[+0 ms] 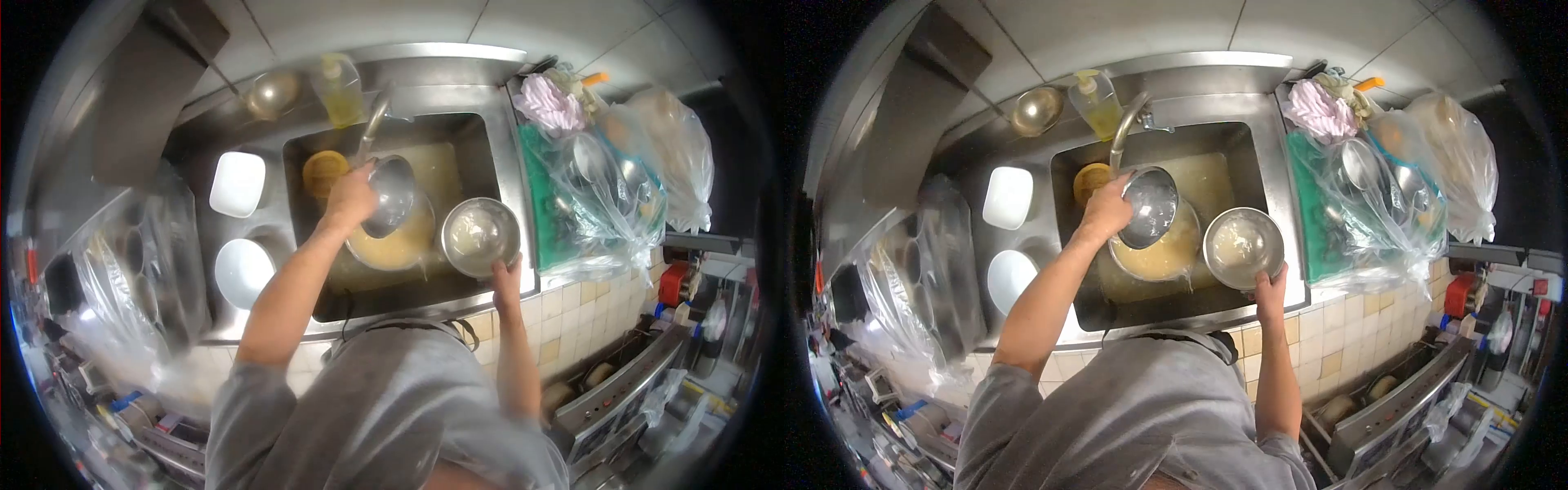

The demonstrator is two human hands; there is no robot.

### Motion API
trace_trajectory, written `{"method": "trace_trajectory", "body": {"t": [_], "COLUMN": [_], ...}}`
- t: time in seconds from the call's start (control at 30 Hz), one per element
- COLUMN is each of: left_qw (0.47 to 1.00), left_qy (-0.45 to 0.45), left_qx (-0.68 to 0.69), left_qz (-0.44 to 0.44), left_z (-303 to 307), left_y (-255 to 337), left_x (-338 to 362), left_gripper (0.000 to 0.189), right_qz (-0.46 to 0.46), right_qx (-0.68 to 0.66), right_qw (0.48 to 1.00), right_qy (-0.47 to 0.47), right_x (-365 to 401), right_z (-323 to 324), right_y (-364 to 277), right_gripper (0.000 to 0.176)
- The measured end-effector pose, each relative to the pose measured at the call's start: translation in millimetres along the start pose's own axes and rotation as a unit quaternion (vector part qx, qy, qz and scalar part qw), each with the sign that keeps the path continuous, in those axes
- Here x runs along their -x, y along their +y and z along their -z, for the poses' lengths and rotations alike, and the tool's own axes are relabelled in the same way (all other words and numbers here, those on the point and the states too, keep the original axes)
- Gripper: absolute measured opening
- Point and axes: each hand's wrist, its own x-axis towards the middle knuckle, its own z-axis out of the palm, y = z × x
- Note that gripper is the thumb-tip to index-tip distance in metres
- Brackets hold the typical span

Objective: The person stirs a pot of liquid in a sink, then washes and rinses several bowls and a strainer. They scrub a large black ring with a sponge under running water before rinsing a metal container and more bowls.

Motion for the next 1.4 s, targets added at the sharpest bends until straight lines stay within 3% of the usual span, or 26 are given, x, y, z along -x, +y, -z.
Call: {"method": "trace_trajectory", "body": {"t": [0.03, 0.07, 0.13, 0.17, 0.2, 0.23, 0.27, 0.3, 0.37, 0.47, 0.53, 0.57, 0.73, 0.87, 0.93, 1.0, 1.03, 1.07, 1.13, 1.2, 1.27, 1.33, 1.4], "left_qw": [0.996, 0.996, 0.998, 0.996, 0.995, 0.99, 0.983, 0.982, 0.972, 0.973, 0.974, 0.969, 0.941, 0.943, 0.944, 0.943, 0.933, 0.914, 0.874, 0.836, 0.814, 0.795, 0.735], "left_qy": [-0.064, -0.057, 0.053, 0.065, 0.082, 0.115, 0.146, 0.162, 0.194, 0.197, 0.191, 0.196, 0.223, 0.235, 0.246, 0.276, 0.284, 0.343, 0.323, 0.353, 0.351, 0.36, 0.372], "left_qx": [-0.02, -0.018, 0.006, 0.005, -0.002, -0.03, -0.06, -0.068, -0.063, -0.081, -0.07, -0.079, -0.089, -0.034, -0.014, 0.116, 0.211, 0.207, 0.355, 0.406, 0.444, 0.466, 0.532], "left_qz": [0.052, 0.063, -0.033, -0.053, -0.064, -0.074, -0.09, -0.064, -0.113, -0.092, -0.102, -0.127, -0.238, -0.233, -0.222, -0.149, -0.073, -0.062, 0.082, 0.11, 0.131, 0.143, 0.197], "left_z": [7, 5, -2, -4, -7, -17, -26, -27, -34, -45, -46, -44, -46, -45, -49, -54, -53, -50, -56, -60, -41, -32, -30], "left_y": [10, 12, 15, 17, 17, 15, 12, 12, 26, 35, 41, 35, 11, -10, -25, -39, -38, -45, -69, -88, -87, -96, -114], "left_x": [7, 16, 38, 49, 60, 71, 78, 88, 101, 116, 128, 130, 154, 179, 192, 204, 214, 220, 236, 255, 280, 298, 315], "left_gripper": [0.056, 0.056, 0.056, 0.057, 0.058, 0.059, 0.06, 0.06, 0.06, 0.06, 0.057, 0.055, 0.059, 0.06, 0.063, 0.064, 0.063, 0.052, 0.037, 0.034, 0.034, 0.034, 0.037], "right_qz": [0.001, 0.002, 0.027, 0.052, 0.008, -0.062, 0.072, 0.07, 0.072, 0.062, 0.208, 0.249, 0.224, 0.305, 0.286, 0.262, 0.294, 0.334, 0.247, 0.224, 0.08, 0.088, 0.091], "right_qx": [0.011, 0.022, 0.04, 0.052, 0.055, 0.073, 0.038, 0.053, 0.069, 0.122, 0.174, 0.228, 0.125, 0.129, 0.138, 0.149, 0.182, 0.202, 0.103, 0.092, 0.116, 0.067, 0.02], "right_qw": [1.0, 1.0, 0.999, 0.997, 0.998, 0.995, 0.996, 0.994, 0.99, 0.987, 0.952, 0.933, 0.959, 0.938, 0.947, 0.953, 0.938, 0.921, 0.962, 0.969, 0.99, 0.994, 0.991], "right_qy": [0.007, 0.011, 0.02, 0.034, 0.001, 0.039, -0.027, -0.062, -0.099, -0.082, -0.145, -0.127, -0.117, -0.1, -0.047, -0.032, -0.017, 0.002, -0.046, -0.046, -0.001, -0.009, -0.093], "right_x": [1, 0, -24, -35, -25, -18, -44, -52, -57, -61, -68, -60, -56, -41, -26, -28, -32, -38, -38, -50, -13, -22, -26], "right_z": [4, 8, 37, 40, 32, 15, 29, 30, 31, 32, 40, 39, 63, 61, 54, 59, 61, 53, 39, 36, 6, 2, 0], "right_y": [3, 8, 50, 66, 31, -1, 26, 26, 5, -21, -29, -40, -14, -11, -25, -23, -20, -18, -19, 6, -23, 1, 20], "right_gripper": [0.043, 0.046, 0.049, 0.052, 0.058, 0.058, 0.061, 0.063, 0.064, 0.062, 0.061, 0.061, 0.061, 0.06, 0.06, 0.06, 0.06, 0.061, 0.065, 0.07, 0.073, 0.072, 0.069]}}
